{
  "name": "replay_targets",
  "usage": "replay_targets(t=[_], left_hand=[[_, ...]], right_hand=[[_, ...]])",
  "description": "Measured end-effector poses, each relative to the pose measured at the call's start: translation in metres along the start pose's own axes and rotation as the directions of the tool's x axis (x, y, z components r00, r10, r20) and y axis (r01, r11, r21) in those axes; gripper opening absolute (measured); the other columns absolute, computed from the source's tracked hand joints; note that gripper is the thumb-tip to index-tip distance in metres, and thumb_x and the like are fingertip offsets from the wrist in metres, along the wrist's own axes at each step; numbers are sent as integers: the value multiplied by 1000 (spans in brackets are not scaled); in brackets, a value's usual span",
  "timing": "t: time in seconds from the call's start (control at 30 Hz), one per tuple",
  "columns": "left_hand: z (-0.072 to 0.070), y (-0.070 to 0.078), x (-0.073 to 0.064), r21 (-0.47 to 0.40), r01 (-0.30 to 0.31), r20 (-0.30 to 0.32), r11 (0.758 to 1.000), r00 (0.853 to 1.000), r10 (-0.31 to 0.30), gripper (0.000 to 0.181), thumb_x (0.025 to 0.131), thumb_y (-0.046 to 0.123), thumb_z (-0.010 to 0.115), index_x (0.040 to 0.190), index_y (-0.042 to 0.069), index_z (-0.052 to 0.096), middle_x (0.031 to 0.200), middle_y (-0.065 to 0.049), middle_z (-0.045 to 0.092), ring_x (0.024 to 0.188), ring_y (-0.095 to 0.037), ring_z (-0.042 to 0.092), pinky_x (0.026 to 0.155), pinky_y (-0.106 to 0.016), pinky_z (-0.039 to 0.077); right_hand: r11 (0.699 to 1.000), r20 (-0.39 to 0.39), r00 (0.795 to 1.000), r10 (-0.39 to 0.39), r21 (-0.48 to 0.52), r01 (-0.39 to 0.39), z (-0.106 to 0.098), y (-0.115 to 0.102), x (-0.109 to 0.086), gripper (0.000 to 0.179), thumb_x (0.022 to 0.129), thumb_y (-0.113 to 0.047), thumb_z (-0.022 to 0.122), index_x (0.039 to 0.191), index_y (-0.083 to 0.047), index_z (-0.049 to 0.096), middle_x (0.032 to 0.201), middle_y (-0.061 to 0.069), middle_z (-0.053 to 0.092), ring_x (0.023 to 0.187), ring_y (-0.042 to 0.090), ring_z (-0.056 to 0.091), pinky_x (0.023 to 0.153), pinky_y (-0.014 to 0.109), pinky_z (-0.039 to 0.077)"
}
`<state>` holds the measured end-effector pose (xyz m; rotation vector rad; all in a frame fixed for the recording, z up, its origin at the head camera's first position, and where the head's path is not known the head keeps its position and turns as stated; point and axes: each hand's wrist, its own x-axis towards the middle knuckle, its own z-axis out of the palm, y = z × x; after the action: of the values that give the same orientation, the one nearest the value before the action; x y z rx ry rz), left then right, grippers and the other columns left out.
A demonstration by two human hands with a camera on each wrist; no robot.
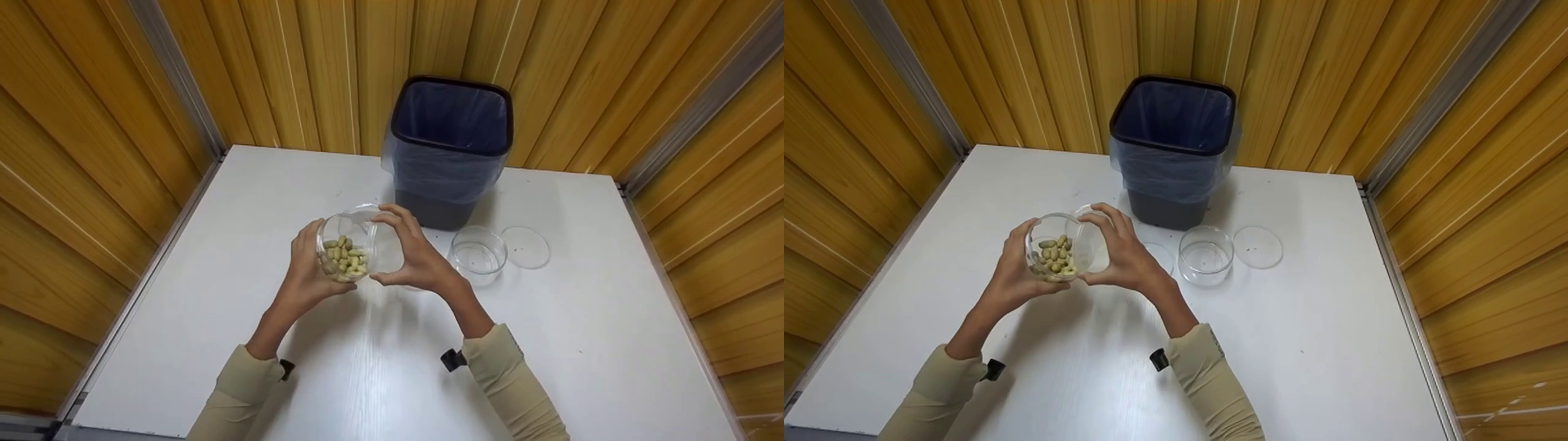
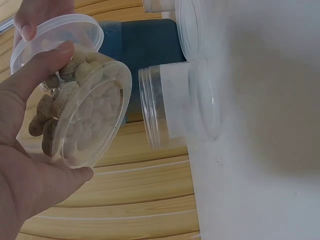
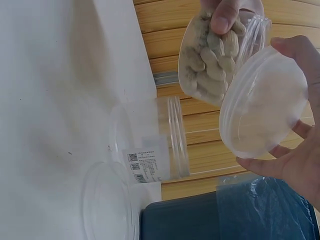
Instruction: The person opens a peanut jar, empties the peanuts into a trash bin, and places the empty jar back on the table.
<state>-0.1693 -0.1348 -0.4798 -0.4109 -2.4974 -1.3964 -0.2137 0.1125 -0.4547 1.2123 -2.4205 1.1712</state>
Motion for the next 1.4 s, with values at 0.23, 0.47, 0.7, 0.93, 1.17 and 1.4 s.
replay_targets(t=[0.23,0.47,0.7,0.93,1.17,1.4], left_hand=[[-12,-14,-13,-10,129,-103,992,986,-129,128,53,15,101,155,6,26,154,-19,32,141,-36,25,113,-58,34],[-20,-24,-24,-25,215,-215,976,952,-215,130,52,15,101,156,5,24,153,-21,30,140,-38,28,113,-59,35],[-26,-29,-32,-54,265,-243,963,932,-270,130,52,14,101,156,4,23,152,-21,31,140,-38,29,114,-58,34],[-35,-31,-36,-34,254,-302,967,919,-253,129,52,12,101,155,5,24,152,-21,31,141,-38,27,113,-58,35],[-48,-32,-40,-12,265,-360,964,898,-252,127,54,12,100,155,1,23,153,-24,29,141,-40,25,112,-61,32],[-54,-31,-43,-26,289,-423,957,864,-272,127,56,15,100,155,5,22,154,-23,27,142,-39,24,112,-61,33]], right_hand=[[994,-31,998,64,87,-61,11,8,3,93,73,-30,91,145,-11,36,155,18,27,146,26,30,108,53,43],[977,-50,989,139,168,-129,30,16,5,97,73,-30,92,144,-9,29,155,17,25,145,28,31,108,56,44],[955,-65,983,174,256,-152,48,20,11,96,72,-20,93,140,-8,26,151,23,25,144,38,31,113,59,38],[935,-53,981,186,317,-160,61,18,27,97,71,-19,94,138,-4,26,144,21,31,144,32,31,118,57,31],[951,-21,974,227,222,-216,79,16,47,94,71,-28,94,133,-2,29,138,20,36,134,33,39,114,52,38],[957,15,957,289,23,-290,104,13,67,93,70,-38,94,129,-3,30,130,20,40,118,30,48,103,41,46]])
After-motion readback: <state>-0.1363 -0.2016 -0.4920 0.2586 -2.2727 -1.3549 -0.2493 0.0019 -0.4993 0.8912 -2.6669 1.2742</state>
